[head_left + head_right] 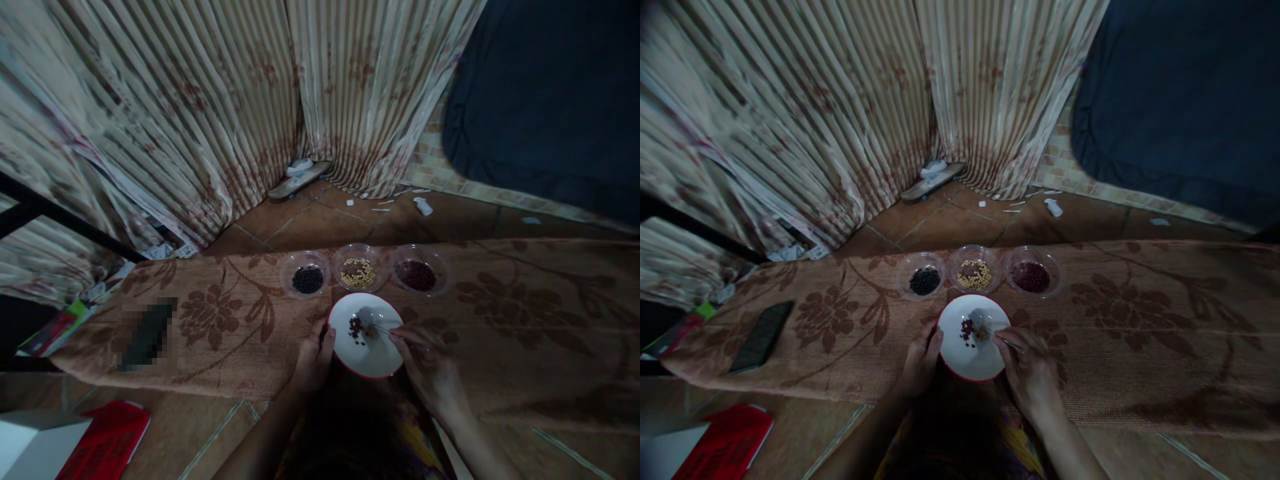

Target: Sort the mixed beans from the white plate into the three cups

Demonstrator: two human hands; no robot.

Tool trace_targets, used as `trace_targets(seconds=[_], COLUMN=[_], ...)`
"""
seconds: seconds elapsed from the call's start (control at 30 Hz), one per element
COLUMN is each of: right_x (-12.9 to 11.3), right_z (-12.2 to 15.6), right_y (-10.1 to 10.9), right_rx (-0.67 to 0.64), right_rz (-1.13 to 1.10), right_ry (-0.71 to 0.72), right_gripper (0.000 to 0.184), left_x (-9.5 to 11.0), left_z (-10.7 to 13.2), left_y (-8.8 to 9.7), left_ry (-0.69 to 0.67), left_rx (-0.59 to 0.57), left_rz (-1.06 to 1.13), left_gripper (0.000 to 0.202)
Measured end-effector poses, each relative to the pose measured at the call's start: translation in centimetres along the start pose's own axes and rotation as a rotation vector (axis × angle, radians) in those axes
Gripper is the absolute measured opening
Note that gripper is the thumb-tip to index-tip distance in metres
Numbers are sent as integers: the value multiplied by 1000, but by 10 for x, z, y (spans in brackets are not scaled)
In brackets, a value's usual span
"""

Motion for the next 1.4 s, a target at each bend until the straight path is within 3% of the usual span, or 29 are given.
trace_targets(seconds=[0.27,0.43,0.5,0.67,0.8,0.97,1.17,1.3,1.4], right_x=[-1,-2,-1,14,30,34,23,28,45], right_z=[0,1,-4,-41,-69,-51,-13,-19,-36], right_y=[0,7,17,60,79,67,51,64,75], right_rx=[23,45,111,431,553,578,495,466,504], right_rz=[52,-4,-21,15,20,-26,-35,58,128], right_ry=[50,-43,-72,-39,-28,-150,-231,-204,-142], right_gripper=[22,23,21,18,25,23,21,23,26], left_x=[0,0,-1,-2,0,0,2,3,4], left_z=[1,0,0,-1,-1,0,0,0,-1], left_y=[1,1,0,0,1,1,1,1,1], left_ry=[15,15,21,44,26,46,31,25,20], left_rx=[0,-2,-11,-44,-21,-28,-16,-34,-15], left_rz=[-14,0,6,26,54,44,32,38,42], left_gripper=[33,34,35,38,36,38,37,38,37])
Point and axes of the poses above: each hand's wrist, its own z-axis away from the middle knuckle, its own y-axis out of the back of the hand, x = y × z, the point moved 4 cm from there along -z, towards the middle knuckle, and after that the axes turned 9 degrees about y, right-handed, at the moved point
